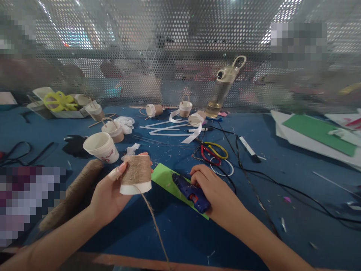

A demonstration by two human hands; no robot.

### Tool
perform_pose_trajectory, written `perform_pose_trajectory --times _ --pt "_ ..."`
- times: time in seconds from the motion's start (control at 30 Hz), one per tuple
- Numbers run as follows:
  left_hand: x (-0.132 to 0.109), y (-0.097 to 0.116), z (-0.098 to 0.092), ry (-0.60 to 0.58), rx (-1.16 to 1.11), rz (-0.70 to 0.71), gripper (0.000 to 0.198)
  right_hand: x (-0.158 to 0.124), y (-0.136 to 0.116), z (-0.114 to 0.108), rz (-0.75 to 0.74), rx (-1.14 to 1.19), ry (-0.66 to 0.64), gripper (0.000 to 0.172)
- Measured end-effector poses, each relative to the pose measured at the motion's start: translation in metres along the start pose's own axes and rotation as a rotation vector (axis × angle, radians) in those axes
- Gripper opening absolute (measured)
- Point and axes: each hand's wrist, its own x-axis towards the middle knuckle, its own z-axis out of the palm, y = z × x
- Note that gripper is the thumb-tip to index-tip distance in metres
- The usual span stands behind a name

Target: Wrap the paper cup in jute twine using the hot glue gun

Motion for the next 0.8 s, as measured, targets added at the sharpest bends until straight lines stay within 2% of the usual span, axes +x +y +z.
perform_pose_trajectory --times 0.2,0.3,0.47,0.67,0.8 --pt "-0.001 -0.001 0.000 0.028 0.028 -0.022 0.040 -0.003 -0.006 -0.008 -0.033 0.147 0.086 0.025" --pt "-0.001 -0.002 -0.002 0.027 0.058 -0.020 0.038 -0.007 -0.010 -0.009 0.007 0.311 0.103 0.014" --pt "-0.001 -0.001 0.000 0.025 0.124 -0.038 0.042 -0.013 -0.011 -0.005 0.117 0.485 0.065 0.018" --pt "-0.003 -0.001 0.004 0.004 0.156 -0.029 0.044 -0.015 -0.012 -0.002 0.064 0.574 0.014 0.020" --pt "-0.003 -0.002 0.003 -0.050 0.164 -0.057 0.049 -0.015 -0.013 -0.001 0.049 0.578 -0.009 0.019"
